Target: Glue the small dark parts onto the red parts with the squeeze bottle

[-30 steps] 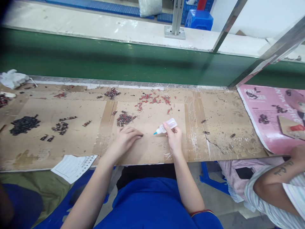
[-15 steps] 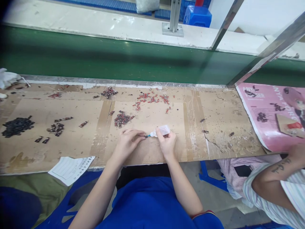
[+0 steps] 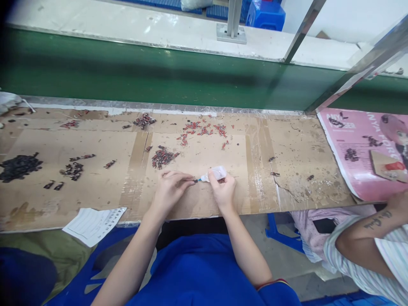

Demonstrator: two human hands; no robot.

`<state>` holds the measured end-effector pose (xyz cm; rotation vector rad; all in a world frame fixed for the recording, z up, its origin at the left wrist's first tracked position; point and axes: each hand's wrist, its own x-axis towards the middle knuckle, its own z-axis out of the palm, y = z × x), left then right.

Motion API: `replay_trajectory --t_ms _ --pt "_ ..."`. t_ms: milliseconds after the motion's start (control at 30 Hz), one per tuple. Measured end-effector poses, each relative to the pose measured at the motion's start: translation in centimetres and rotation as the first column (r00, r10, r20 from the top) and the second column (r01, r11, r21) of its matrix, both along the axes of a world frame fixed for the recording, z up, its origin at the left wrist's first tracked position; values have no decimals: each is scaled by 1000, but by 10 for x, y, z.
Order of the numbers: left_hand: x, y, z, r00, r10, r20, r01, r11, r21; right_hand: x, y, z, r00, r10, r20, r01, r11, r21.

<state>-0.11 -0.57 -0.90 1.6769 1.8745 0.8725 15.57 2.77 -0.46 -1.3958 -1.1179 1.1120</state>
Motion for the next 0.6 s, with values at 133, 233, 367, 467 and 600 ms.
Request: replay_trajectory --t_ms 133,233,367,467,600 --pt "0 0 1 1000 -4 -1 4 1000 0 1 0 0 1000 -15 0 15 1000 -5" --pt "-1 1 1 1000 -7 0 7 1000 -1 1 0 1 999 -33 11 33 999 -2" --pt "-1 1 0 1000 2 2 -2 1000 -4 1 0 0 999 -43 10 43 999 8" --pt "-1 1 -2 1000 11 11 -11 1000 6 1 0 -1 1000 -27 0 27 1000 4" --pt "-1 1 -2 1000 15 17 -15 1000 6 0 -1 -1 1000 8 -4 -8 1000 -9"
